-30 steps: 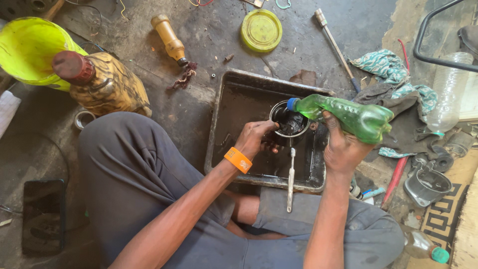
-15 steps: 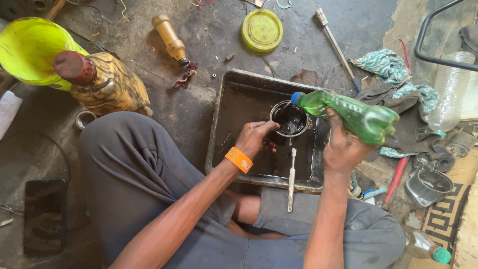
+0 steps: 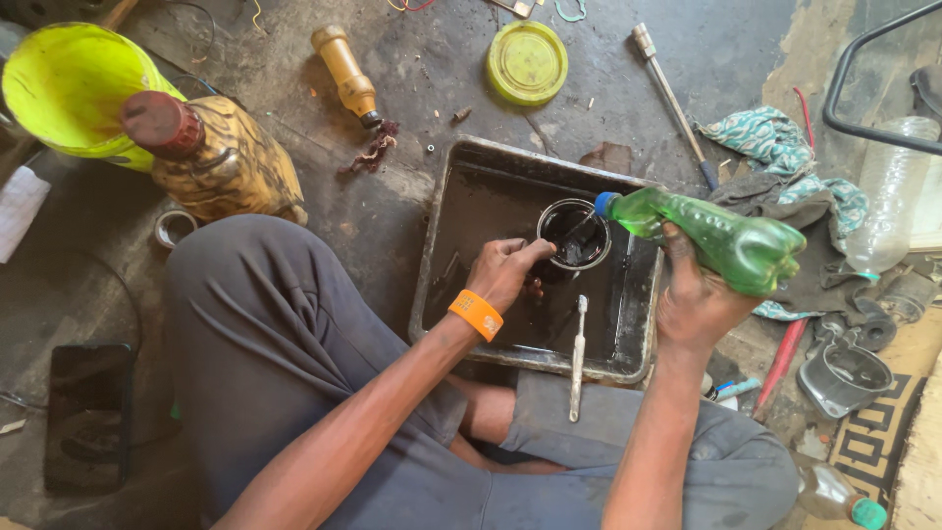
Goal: The person sits on the floor and scrubs a dark cylindrical metal component in a tray of dark liquid using a small brush, turning it to clean different sides. They then pour water from a green plastic bottle over the component to rinse it while continuing to scrub.
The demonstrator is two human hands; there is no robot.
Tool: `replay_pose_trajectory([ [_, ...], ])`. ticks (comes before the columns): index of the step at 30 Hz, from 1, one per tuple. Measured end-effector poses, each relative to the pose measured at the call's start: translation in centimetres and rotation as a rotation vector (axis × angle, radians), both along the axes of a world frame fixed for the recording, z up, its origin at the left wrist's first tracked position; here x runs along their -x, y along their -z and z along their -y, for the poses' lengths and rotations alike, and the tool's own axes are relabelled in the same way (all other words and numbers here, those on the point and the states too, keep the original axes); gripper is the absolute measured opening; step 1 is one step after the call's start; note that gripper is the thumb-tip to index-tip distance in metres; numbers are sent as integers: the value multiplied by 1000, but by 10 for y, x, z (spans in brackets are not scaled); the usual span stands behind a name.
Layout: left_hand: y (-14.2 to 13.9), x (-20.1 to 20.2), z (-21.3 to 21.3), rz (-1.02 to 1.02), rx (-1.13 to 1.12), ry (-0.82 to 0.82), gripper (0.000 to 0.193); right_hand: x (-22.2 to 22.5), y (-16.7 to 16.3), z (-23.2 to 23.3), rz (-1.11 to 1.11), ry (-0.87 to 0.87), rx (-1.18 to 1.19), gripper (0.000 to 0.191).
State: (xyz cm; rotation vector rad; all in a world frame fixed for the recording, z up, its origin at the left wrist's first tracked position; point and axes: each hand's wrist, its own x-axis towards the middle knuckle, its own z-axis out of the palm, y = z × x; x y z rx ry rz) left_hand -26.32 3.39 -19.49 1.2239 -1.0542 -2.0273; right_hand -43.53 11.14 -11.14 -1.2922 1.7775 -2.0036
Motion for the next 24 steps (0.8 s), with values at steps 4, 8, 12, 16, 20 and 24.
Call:
replay_pose_trajectory([
  [4,-2,0,0,41,20,1,40,0,3,-2,-91,19,-57,33],
  [8,-5,-1,0,69,26,-2,41,4,4,-5,-207,72,-116,30],
  [12,-6,-2,1,101,25,-2,42,8,4,-6,-140,43,-75,34],
  [16,-9,-3,1,136,42,-11,45,8,5,-5,-69,27,-48,37],
  [20,-13,-4,1,244,120,19,48,8,7,-6,-146,44,-87,34],
  [24,-16,-4,1,280,127,31,49,9,8,-6,-206,65,-163,28],
])
